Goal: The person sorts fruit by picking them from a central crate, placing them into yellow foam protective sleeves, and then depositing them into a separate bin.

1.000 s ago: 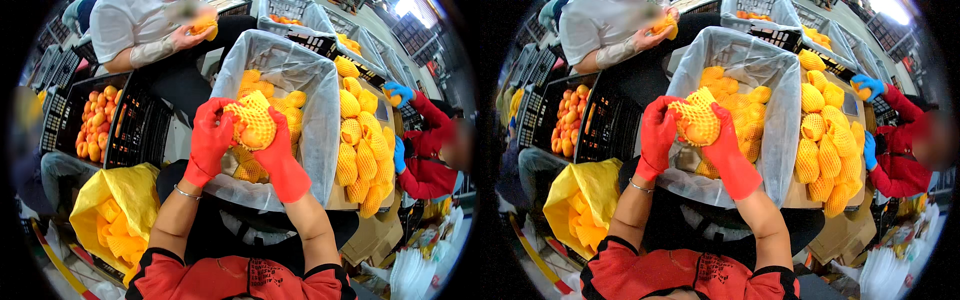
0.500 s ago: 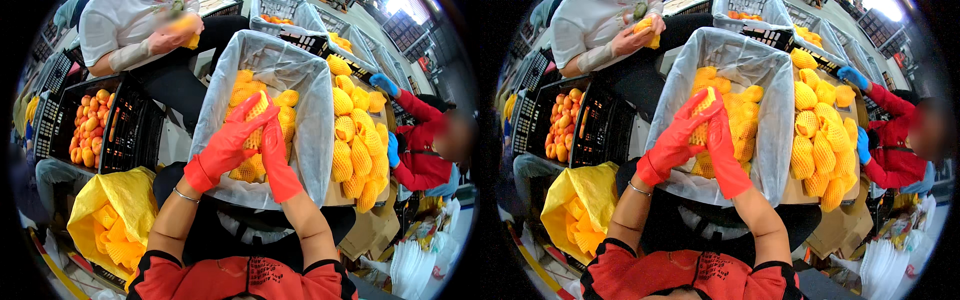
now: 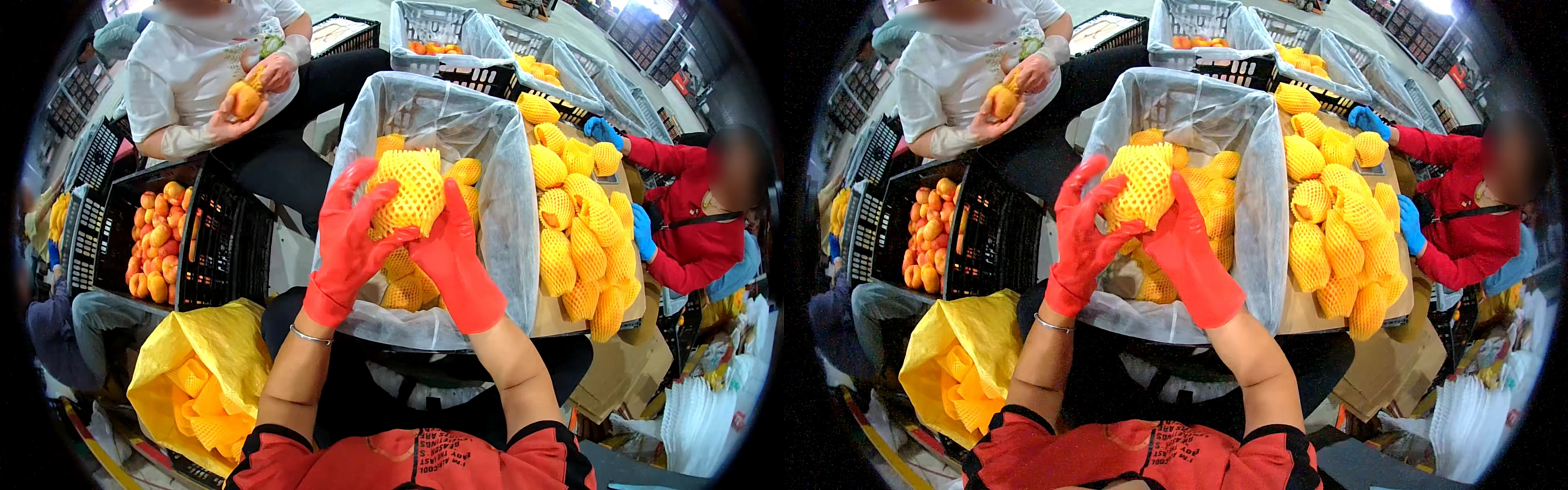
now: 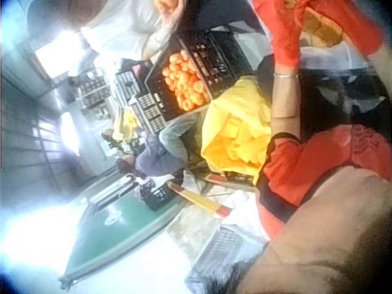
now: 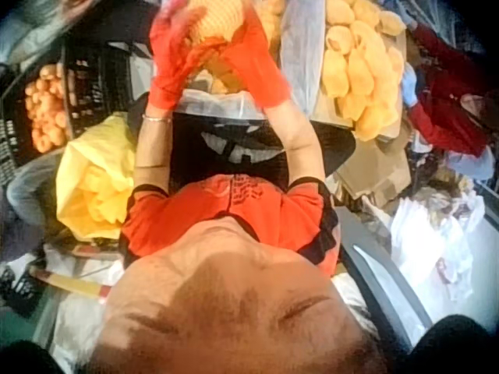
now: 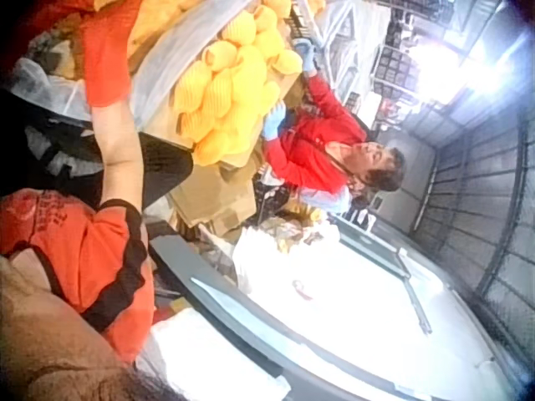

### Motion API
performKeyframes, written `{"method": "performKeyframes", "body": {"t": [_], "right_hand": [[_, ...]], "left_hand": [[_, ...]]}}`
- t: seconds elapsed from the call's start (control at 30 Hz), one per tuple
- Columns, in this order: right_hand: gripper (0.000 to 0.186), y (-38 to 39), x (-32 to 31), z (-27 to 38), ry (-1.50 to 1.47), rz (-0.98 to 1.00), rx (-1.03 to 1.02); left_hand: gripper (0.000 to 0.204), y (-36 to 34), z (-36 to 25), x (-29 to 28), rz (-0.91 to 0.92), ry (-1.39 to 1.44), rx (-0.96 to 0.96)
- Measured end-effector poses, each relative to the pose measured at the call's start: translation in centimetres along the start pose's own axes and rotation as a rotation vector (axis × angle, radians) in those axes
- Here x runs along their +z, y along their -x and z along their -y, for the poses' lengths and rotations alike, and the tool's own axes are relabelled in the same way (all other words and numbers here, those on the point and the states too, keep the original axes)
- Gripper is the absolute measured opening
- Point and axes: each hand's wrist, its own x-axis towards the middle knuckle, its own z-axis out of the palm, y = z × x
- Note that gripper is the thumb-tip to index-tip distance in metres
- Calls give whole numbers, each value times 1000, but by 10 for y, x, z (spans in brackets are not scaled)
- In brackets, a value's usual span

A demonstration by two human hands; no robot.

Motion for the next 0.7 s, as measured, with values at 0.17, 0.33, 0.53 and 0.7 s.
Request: {"method": "performKeyframes", "body": {"t": [0.17, 0.33, 0.53, 0.7], "right_hand": [[53, -6, -11, -23, 171, -80, -8], [54, -7, -9, -29, 89, -148, 8], [50, -14, -27, -16, -133, -192, 20], [57, -7, -39, 17, 83, -225, -177]], "left_hand": [[18, 14, 13, -11, -95, 242, -514], [14, 16, 20, -7, -71, 515, -722], [39, 7, -11, -1, 211, 56, -131], [50, 0, -27, -1, 328, 365, -48]]}}
